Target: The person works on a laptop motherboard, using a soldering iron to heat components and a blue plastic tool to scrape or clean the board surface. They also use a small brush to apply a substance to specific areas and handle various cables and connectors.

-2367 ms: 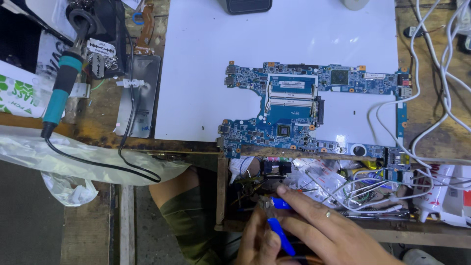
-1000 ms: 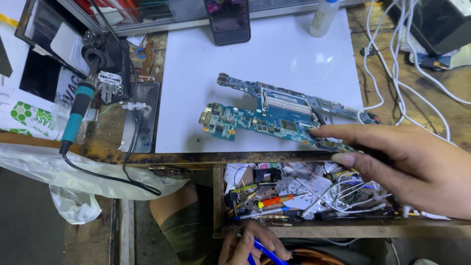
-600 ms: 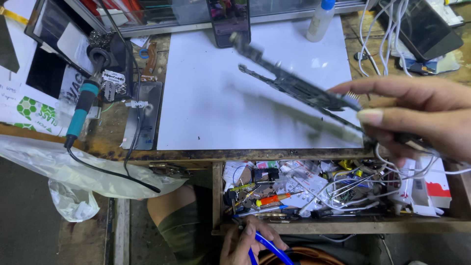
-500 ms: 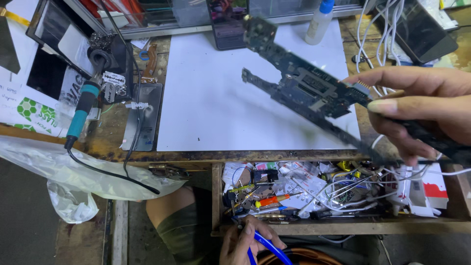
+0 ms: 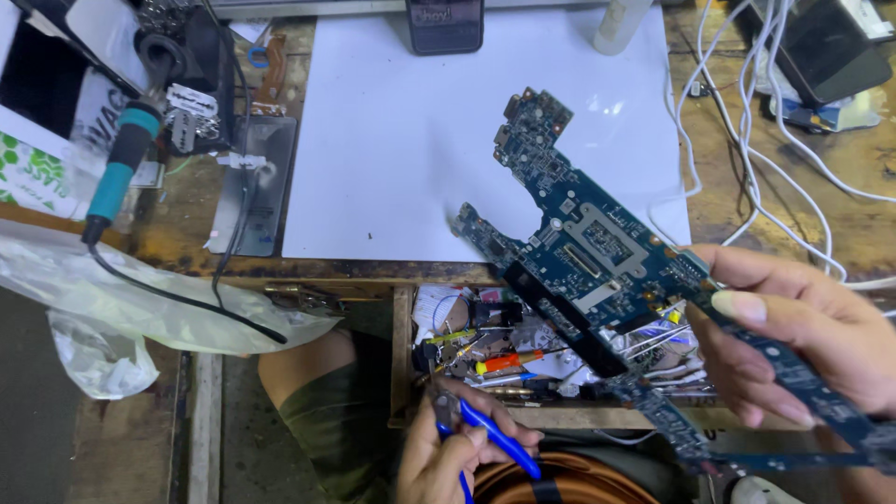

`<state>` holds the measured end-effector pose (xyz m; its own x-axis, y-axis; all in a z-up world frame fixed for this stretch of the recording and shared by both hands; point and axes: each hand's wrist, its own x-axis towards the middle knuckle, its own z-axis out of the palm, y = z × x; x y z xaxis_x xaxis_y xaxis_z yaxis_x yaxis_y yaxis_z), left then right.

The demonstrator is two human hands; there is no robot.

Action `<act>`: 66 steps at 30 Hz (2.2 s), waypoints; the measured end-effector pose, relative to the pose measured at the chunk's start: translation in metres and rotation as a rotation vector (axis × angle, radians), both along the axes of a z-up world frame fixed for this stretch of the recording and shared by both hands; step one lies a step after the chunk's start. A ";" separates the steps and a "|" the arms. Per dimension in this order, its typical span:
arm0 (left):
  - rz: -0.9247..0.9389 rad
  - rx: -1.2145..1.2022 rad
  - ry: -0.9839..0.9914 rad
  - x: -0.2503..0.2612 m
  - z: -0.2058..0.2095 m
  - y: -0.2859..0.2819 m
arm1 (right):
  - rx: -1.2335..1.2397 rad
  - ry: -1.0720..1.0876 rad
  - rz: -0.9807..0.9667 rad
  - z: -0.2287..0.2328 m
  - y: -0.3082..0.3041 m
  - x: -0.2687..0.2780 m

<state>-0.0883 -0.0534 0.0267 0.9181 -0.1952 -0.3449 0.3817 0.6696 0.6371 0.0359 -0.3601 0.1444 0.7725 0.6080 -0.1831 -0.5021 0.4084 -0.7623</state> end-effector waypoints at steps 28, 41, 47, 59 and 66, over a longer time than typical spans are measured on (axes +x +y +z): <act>-0.135 1.574 -0.557 0.065 0.049 0.018 | 0.387 0.194 -0.203 -0.112 -0.052 -0.021; -0.345 1.453 -0.506 0.108 0.047 0.035 | -0.964 -0.229 -0.274 -0.313 -0.184 -0.055; -0.519 1.826 -0.510 0.105 0.057 0.038 | -0.093 0.030 -0.255 -0.271 -0.160 -0.054; 0.260 1.538 -0.787 0.247 0.083 0.071 | 0.317 0.039 -0.217 -0.198 -0.094 -0.002; 0.499 1.348 -1.090 0.395 0.042 0.067 | -0.020 -0.052 -0.322 -0.175 -0.083 -0.008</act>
